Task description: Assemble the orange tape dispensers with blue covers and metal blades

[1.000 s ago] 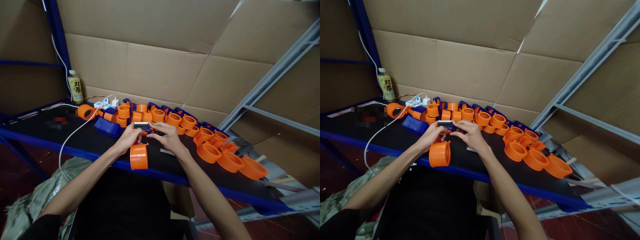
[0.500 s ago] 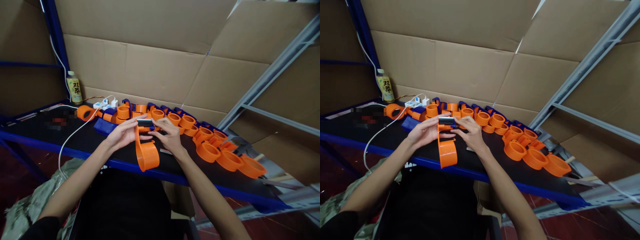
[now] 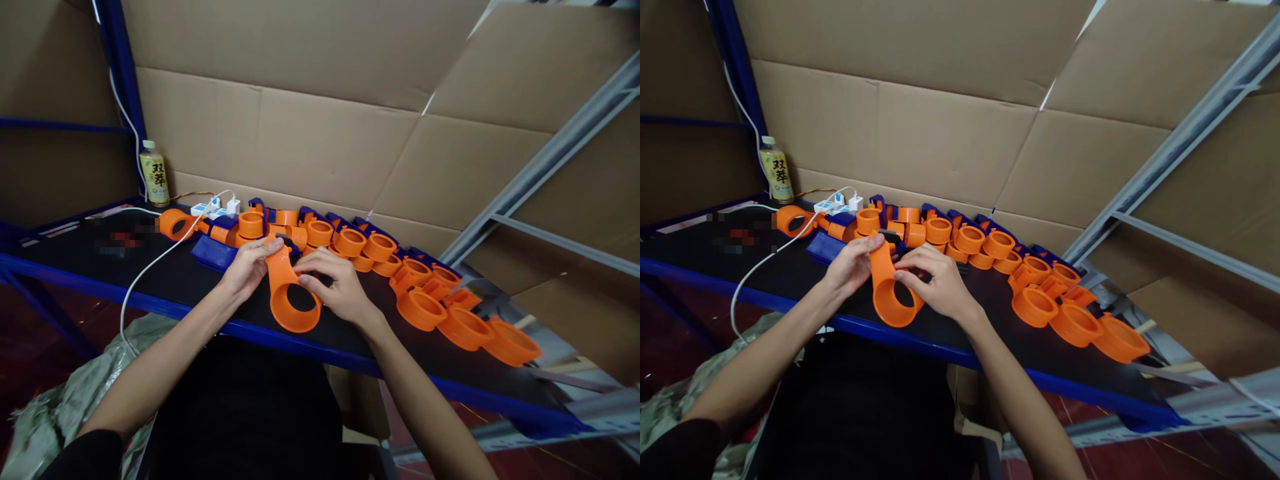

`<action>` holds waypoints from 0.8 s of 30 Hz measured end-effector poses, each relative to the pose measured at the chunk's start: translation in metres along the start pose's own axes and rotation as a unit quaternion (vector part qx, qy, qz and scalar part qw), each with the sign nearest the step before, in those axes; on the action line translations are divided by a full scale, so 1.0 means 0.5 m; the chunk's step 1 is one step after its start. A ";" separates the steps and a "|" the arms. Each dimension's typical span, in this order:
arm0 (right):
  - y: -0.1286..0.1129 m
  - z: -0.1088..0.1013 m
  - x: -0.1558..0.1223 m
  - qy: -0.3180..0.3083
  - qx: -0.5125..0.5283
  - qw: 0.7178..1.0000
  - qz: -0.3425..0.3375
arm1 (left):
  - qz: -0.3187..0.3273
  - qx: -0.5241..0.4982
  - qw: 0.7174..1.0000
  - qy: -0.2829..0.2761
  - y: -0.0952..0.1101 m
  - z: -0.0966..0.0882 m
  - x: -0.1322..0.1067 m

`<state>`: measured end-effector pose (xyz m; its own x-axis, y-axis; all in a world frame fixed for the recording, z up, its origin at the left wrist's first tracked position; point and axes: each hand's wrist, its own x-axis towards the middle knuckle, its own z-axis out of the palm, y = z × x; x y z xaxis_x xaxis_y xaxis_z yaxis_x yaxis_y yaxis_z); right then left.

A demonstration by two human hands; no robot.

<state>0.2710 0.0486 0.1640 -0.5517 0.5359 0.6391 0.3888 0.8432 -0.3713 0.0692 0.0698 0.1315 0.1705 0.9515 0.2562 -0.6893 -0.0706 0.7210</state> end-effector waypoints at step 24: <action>0.052 0.170 0.225 -0.123 -0.170 0.977 0.029 | 0.101 -0.096 0.990 0.030 0.213 -0.057 -0.023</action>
<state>0.1563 0.1343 0.1689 -0.6655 0.6122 0.4269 0.6248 0.7699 -0.1301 -0.0262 0.0596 0.1870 -0.0224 0.9399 0.3407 -0.8274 -0.2087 0.5213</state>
